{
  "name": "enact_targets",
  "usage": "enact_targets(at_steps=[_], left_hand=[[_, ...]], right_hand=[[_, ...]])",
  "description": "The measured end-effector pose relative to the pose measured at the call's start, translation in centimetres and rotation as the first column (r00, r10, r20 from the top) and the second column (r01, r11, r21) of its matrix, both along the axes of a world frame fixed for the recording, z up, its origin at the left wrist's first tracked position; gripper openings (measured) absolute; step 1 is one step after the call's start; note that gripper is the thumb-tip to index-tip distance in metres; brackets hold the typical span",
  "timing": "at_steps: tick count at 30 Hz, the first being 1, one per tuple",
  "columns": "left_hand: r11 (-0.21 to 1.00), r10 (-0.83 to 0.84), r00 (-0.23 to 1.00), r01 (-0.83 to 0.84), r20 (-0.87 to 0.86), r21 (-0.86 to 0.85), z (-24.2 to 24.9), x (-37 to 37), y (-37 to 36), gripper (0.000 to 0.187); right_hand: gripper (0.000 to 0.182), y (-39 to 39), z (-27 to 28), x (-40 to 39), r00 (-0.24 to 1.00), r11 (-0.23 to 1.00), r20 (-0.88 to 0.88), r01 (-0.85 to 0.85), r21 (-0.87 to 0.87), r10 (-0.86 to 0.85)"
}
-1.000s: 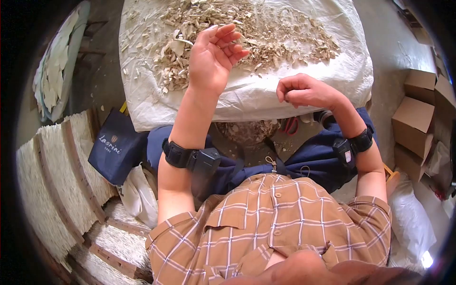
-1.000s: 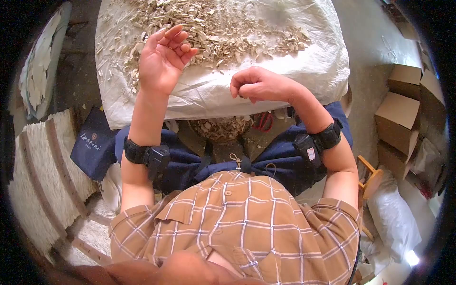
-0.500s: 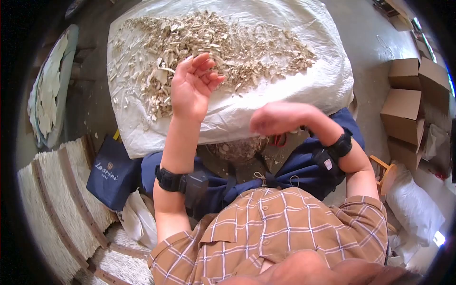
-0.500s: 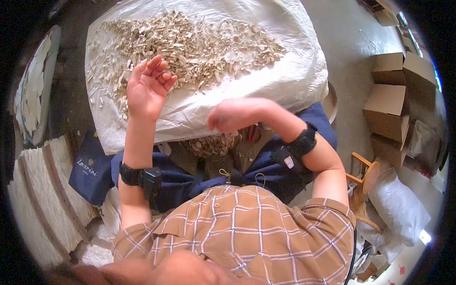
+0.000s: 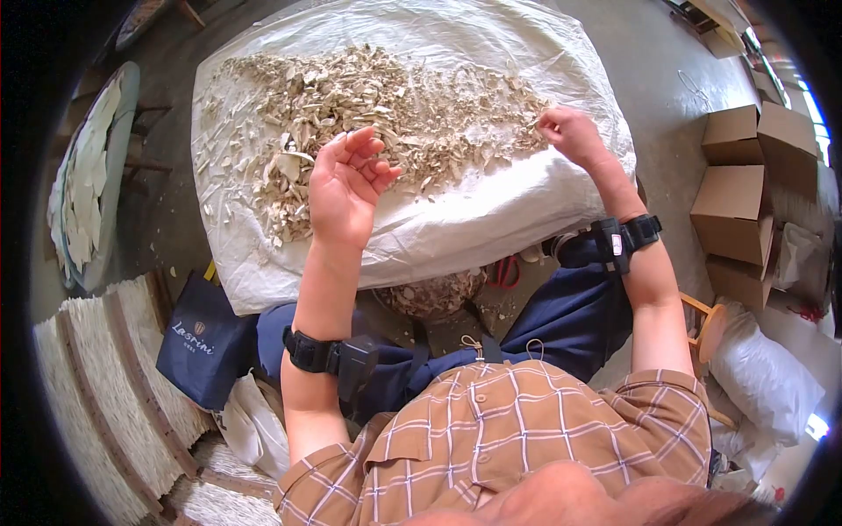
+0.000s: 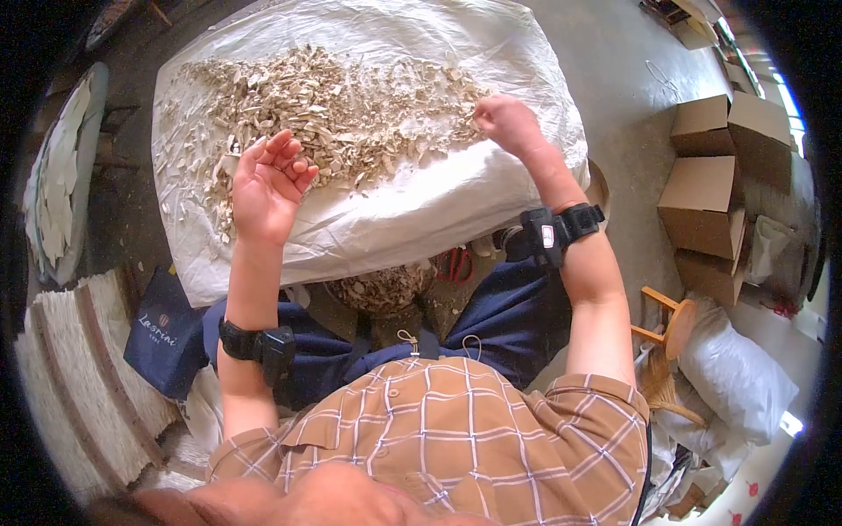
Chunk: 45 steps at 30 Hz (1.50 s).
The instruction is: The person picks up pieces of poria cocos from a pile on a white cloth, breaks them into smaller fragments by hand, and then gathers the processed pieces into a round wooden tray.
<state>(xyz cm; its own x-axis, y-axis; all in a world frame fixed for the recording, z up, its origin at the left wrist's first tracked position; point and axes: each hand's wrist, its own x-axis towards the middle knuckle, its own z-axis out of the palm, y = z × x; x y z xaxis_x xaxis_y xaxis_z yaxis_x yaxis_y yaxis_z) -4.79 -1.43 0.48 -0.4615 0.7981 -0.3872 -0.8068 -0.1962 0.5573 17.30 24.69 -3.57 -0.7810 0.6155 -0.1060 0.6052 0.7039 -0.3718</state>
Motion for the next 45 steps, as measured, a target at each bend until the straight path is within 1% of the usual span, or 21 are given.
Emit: enact_targets(at_steps=[1, 3, 7, 14, 16, 19, 20, 22, 24, 28, 30, 31, 33, 34, 39, 40, 41, 42, 43, 44, 45], left_hand=[[1.0, -0.005, 1.0, 0.005, -0.001, 0.005, 0.0, 0.0, 0.1, 0.03], [1.0, -0.008, 1.0, 0.008, -0.004, -0.004, 0.0, 0.1, 0.3, 0.03], [1.0, -0.002, 1.0, 0.002, -0.003, -0.01, -0.1, 0.2, 0.4, 0.031], [1.0, -0.013, 1.0, 0.013, 0.011, 0.006, -0.2, 0.0, 0.3, 0.031], [1.0, -0.008, 1.0, 0.008, -0.001, -0.011, -0.1, 0.1, 0.3, 0.031], [1.0, -0.016, 1.0, 0.016, 0.012, 0.005, -0.2, 0.0, 0.3, 0.031], [1.0, -0.016, 1.0, 0.015, 0.012, 0.005, -0.2, 0.0, 0.3, 0.031], [1.0, -0.006, 1.0, 0.006, -0.009, -0.015, -0.2, 0.1, 0.4, 0.03], [1.0, 0.003, 1.0, -0.003, -0.003, -0.029, 0.0, 0.3, 0.6, 0.03], [0.999, 0.015, 1.0, -0.015, -0.005, -0.037, 0.1, 0.3, 0.7, 0.03], [0.999, 0.003, 1.0, -0.004, -0.01, -0.033, -0.1, 0.3, 0.7, 0.03], [0.999, -0.011, 1.0, 0.01, -0.016, -0.03, -0.2, 0.3, 0.8, 0.03], [0.999, -0.017, 1.0, 0.016, -0.016, -0.042, -0.3, 0.4, 0.8, 0.03], [0.999, -0.015, 1.0, 0.014, -0.018, -0.051, -0.3, 0.5, 0.8, 0.03], [0.999, -0.024, 1.0, 0.023, -0.017, -0.029, -0.3, 0.5, 0.7, 0.03], [0.999, -0.024, 1.0, 0.024, -0.02, -0.027, -0.3, 0.4, 0.6, 0.03], [0.999, -0.02, 1.0, 0.019, -0.02, -0.026, -0.2, 0.4, 0.5, 0.03], [1.0, -0.017, 1.0, 0.017, -0.013, -0.026, -0.2, 0.3, 0.5, 0.03], [1.0, -0.016, 1.0, 0.015, -0.007, -0.027, -0.3, 0.3, 0.5, 0.03], [1.0, -0.014, 1.0, 0.014, -0.007, -0.027, -0.3, 0.4, 0.5, 0.03], [1.0, -0.016, 1.0, 0.015, -0.006, -0.026, -0.3, 0.4, 0.6, 0.03]], right_hand=[[0.01, -0.5, 0.0, -0.5, 1.0, 1.0, 0.0, 0.001, -0.001, -0.001], [0.011, -1.8, 0.0, -1.4, 0.986, 0.979, 0.03, -0.164, 0.122, 0.162], [0.011, -2.2, -0.8, -1.9, 0.98, 0.969, 0.123, -0.178, 0.17, 0.159], [0.012, -1.5, -1.5, -1.9, 0.977, 0.968, 0.144, -0.18, 0.176, 0.156], [0.014, -0.7, -1.4, -1.7, 0.998, 0.999, 0.054, -0.033, -0.028, 0.034], [0.015, -0.1, -0.5, -1.3, 0.997, 0.97, -0.033, 0.065, -0.234, -0.075], [0.015, -0.2, -0.2, -1.3, 0.997, 0.97, -0.032, 0.065, -0.234, -0.075], [0.009, -0.4, 0.6, -1.3, 0.936, 0.694, -0.101, 0.174, -0.699, -0.337], [0.007, -0.5, 1.4, -1.5, 0.936, 0.649, -0.107, 0.147, -0.746, -0.334], [0.004, -4.5, 3.5, -2.6, 0.992, 0.529, -0.109, -0.061, -0.846, -0.06], [0.004, -8.3, 4.1, -3.3, 0.972, 0.45, -0.091, -0.183, -0.874, 0.217], [0.005, -10.8, 4.2, -3.5, 0.959, 0.415, -0.045, -0.163, -0.895, 0.279], [0.014, -14.4, 3.3, -3.4, 0.843, 0.457, -0.155, -0.423, -0.782, 0.515], [0.019, -15.6, 1.4, -3.1, 0.743, 0.524, -0.239, -0.627, -0.577, 0.626], [0.021, -13.1, 3.0, -2.9, 0.825, 0.531, -0.138, -0.47, -0.705, 0.548], [0.017, -11.8, 3.4, -2.8, 0.884, 0.655, -0.065, -0.391, -0.646, 0.463], [0.014, -9.6, 1.9, -2.1, 0.893, 0.742, -0.146, -0.437, -0.508, 0.426], [0.013, -7.9, 1.6, -1.8, 0.938, 0.878, -0.112, -0.346, -0.331, 0.327], [0.012, -6.4, 1.7, -1.6, 0.957, 0.949, -0.076, -0.289, -0.125, 0.282], [0.013, -5.0, 1.1, -1.3, 0.968, 0.969, -0.074, -0.243, -0.045, 0.239], [0.014, -3.5, 0.6, -0.8, 0.975, 0.972, -0.023, -0.221, -0.082, 0.22]])
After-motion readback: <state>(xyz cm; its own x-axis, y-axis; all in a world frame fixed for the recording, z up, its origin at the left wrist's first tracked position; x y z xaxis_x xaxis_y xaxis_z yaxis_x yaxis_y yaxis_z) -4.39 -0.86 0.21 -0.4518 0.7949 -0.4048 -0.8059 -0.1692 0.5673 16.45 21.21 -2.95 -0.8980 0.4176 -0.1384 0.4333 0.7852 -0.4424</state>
